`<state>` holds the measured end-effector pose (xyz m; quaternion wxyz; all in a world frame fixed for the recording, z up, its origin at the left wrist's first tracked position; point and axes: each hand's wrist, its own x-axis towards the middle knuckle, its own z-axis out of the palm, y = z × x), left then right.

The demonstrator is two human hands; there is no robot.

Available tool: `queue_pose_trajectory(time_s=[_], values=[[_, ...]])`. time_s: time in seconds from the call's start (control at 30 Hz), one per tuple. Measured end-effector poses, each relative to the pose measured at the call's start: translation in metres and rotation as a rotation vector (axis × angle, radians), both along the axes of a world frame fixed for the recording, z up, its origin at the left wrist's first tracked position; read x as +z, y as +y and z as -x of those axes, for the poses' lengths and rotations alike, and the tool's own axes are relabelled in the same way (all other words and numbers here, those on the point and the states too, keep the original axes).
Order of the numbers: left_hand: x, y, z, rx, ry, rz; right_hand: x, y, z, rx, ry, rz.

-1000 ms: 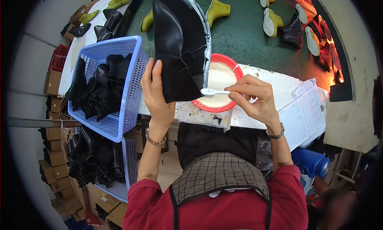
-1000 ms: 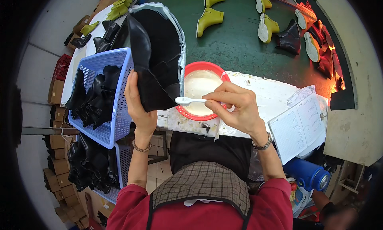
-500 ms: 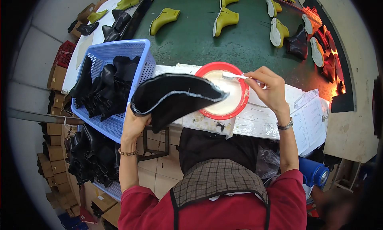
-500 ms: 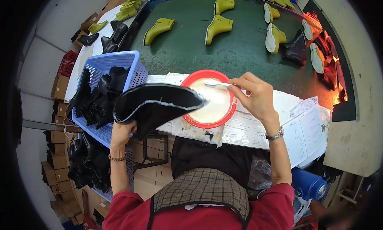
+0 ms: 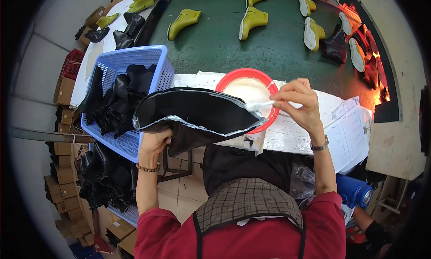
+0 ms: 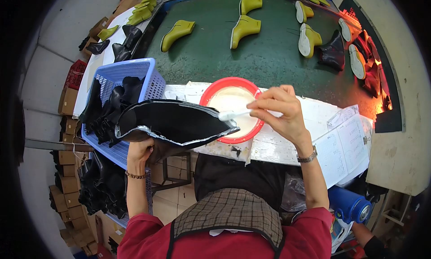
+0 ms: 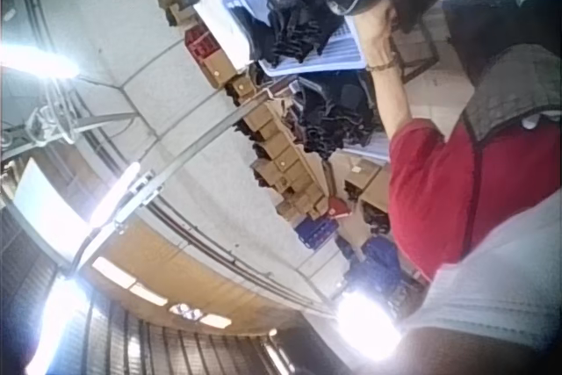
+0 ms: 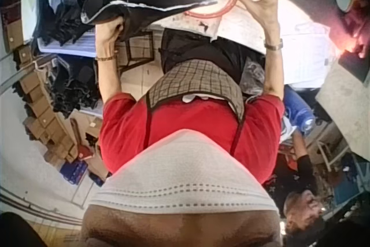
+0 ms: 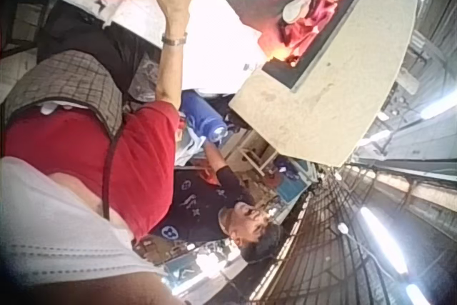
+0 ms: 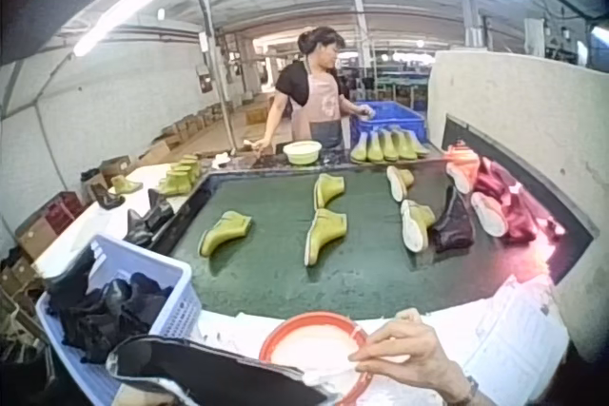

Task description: The person repeatedly applies a white adhesive to the edges of black boot uppers using a toothbrush. They take boots from a blue basket, coat the seams, and place them on a green work surface. The person also briefly flips through a document on the table.

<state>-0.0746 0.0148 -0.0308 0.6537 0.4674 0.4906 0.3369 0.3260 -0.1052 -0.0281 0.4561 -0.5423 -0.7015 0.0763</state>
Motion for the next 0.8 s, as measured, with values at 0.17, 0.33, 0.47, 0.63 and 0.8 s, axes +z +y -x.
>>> queue_pose_trajectory(time_s=[0.17,0.33,0.47,0.63,0.8], values=[[-0.021,-0.001,-0.001,-0.114,-0.057,0.055,0.015,0.022,0.006,0.035,-0.003,-0.103],[-0.02,0.002,0.002,-0.074,-0.114,0.061,0.017,0.017,0.001,0.011,-0.023,-0.102],[-0.014,0.003,0.0,-0.097,-0.063,0.089,0.01,-0.001,-0.004,-0.02,-0.026,-0.04],[0.015,-0.015,-0.033,-0.298,0.007,0.053,0.033,0.013,0.008,0.021,-0.067,-0.099],[0.013,-0.019,-0.043,-0.515,0.051,0.118,0.053,0.03,0.012,0.119,-0.142,-0.103]])
